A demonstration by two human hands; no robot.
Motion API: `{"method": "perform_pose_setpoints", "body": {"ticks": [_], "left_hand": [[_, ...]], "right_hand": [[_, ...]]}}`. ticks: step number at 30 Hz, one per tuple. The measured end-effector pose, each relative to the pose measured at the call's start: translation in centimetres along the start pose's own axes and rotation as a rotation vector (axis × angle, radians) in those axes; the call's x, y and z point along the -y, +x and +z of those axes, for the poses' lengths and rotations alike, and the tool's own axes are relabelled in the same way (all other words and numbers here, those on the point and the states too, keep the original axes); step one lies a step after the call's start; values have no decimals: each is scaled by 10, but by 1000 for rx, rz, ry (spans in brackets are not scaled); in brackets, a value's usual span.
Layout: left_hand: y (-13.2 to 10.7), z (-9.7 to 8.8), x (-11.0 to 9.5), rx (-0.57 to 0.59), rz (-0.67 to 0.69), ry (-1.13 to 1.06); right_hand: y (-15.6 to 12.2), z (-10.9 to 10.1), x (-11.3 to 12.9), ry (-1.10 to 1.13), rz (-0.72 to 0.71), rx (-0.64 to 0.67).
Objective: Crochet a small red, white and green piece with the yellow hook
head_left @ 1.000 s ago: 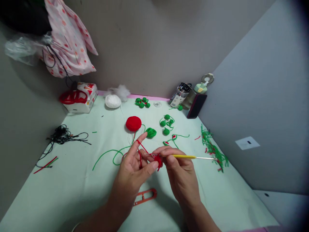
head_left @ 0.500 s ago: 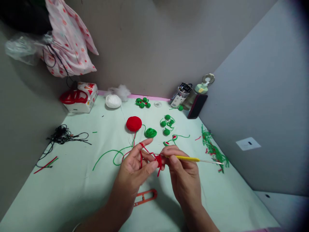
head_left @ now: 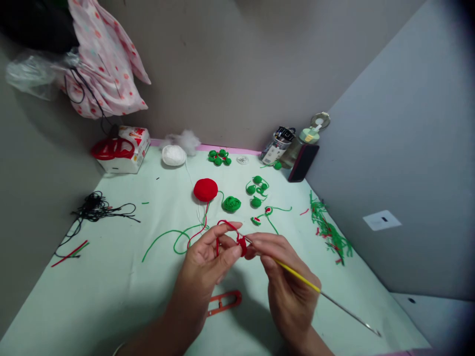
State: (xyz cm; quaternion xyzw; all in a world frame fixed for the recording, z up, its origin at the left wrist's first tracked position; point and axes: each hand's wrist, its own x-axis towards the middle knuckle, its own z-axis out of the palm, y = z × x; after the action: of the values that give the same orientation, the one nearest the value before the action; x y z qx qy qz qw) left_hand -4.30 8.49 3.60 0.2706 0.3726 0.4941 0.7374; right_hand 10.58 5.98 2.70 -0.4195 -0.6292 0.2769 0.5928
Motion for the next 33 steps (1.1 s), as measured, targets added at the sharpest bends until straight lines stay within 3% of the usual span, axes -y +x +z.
{"method": "perform_pose_setpoints", "body": {"ticks": [6,12,33], "left_hand": [[-3,2,-2,-71,49,42],[-2,3,-7,-57,-22,18],[-1,1,-6,-73,11,4]], "right_hand": [[-1,-1,0,-34,8,-15],[0,-1,1,-5,32,-20],[0,-1,1,35,28,-58]]}}
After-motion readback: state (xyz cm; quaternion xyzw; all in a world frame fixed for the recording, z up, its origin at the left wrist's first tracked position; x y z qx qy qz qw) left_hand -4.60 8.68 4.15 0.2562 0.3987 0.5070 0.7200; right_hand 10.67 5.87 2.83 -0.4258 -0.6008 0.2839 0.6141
